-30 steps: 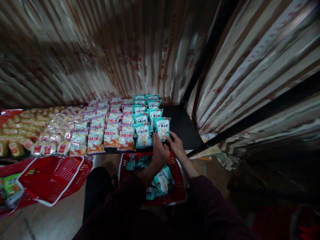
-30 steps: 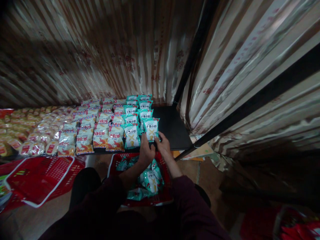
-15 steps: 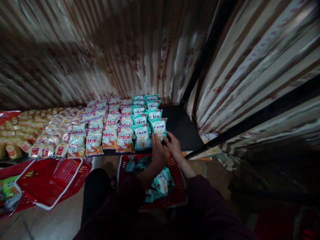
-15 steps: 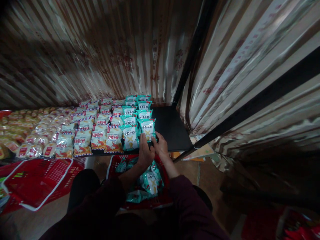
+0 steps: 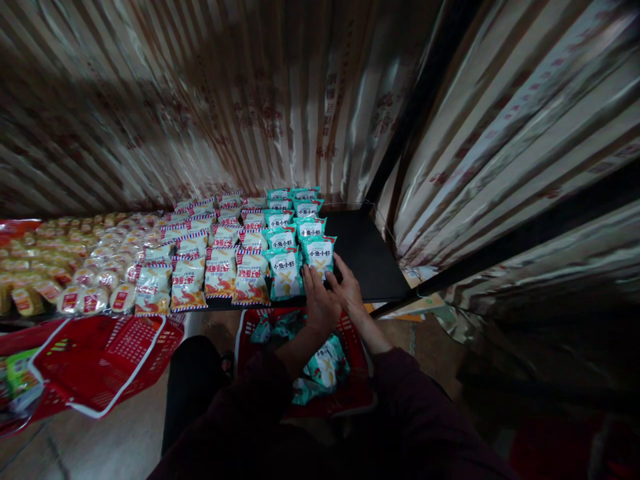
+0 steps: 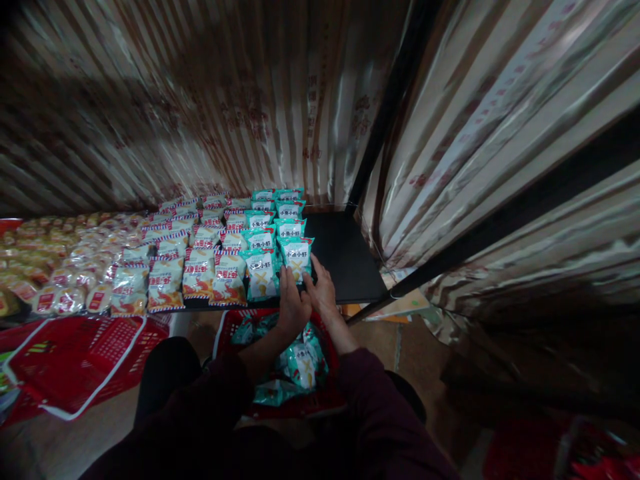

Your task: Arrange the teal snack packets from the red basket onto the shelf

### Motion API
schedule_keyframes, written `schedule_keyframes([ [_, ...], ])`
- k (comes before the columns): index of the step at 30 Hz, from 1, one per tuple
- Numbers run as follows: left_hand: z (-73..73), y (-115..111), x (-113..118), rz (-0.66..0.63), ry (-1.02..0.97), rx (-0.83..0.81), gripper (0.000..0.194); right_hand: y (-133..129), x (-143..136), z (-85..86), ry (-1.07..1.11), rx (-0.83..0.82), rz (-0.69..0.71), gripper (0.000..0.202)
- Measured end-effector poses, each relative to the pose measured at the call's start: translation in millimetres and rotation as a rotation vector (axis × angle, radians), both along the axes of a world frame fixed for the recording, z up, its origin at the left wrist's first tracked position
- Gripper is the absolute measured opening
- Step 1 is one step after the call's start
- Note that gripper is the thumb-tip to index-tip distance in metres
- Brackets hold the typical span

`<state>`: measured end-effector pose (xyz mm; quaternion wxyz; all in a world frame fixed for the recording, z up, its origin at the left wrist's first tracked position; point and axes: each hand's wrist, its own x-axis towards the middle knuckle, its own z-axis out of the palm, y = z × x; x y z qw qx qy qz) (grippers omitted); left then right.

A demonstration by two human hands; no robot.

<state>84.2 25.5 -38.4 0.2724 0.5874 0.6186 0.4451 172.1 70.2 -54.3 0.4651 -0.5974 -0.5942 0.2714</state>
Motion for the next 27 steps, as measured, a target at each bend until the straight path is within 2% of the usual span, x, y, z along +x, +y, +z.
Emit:
schedule_keyframes([
  [6, -2.0, -1, -3, -0.026, 0.022, 0.027, 0.073, 0, -1, -1.2, 0.034, -0.043, 0.002, 0.055],
  [14, 7.3, -9, -5, -0.054, 0.047, 0.033, 0.074, -1, 0, -5.5, 0.063, -0.035, -0.004, 0.062],
  [19, 12.4, -17, -5, -0.131, 0.066, 0.065, 0.072, -7, 1, -6.0, 0.038, -0.032, -0.016, 0.064],
  [23, 12.2, -29, -7, -0.167, 0.076, 0.073, 0.067, -22, 0, 3.4, 0.108, 0.033, -0.103, 0.053],
  [27, -2.9, -55, -12, -0.212, 0.063, 0.074, 0.056, -56, -3, 13.2, 0.225, 0.073, -0.24, 0.041],
])
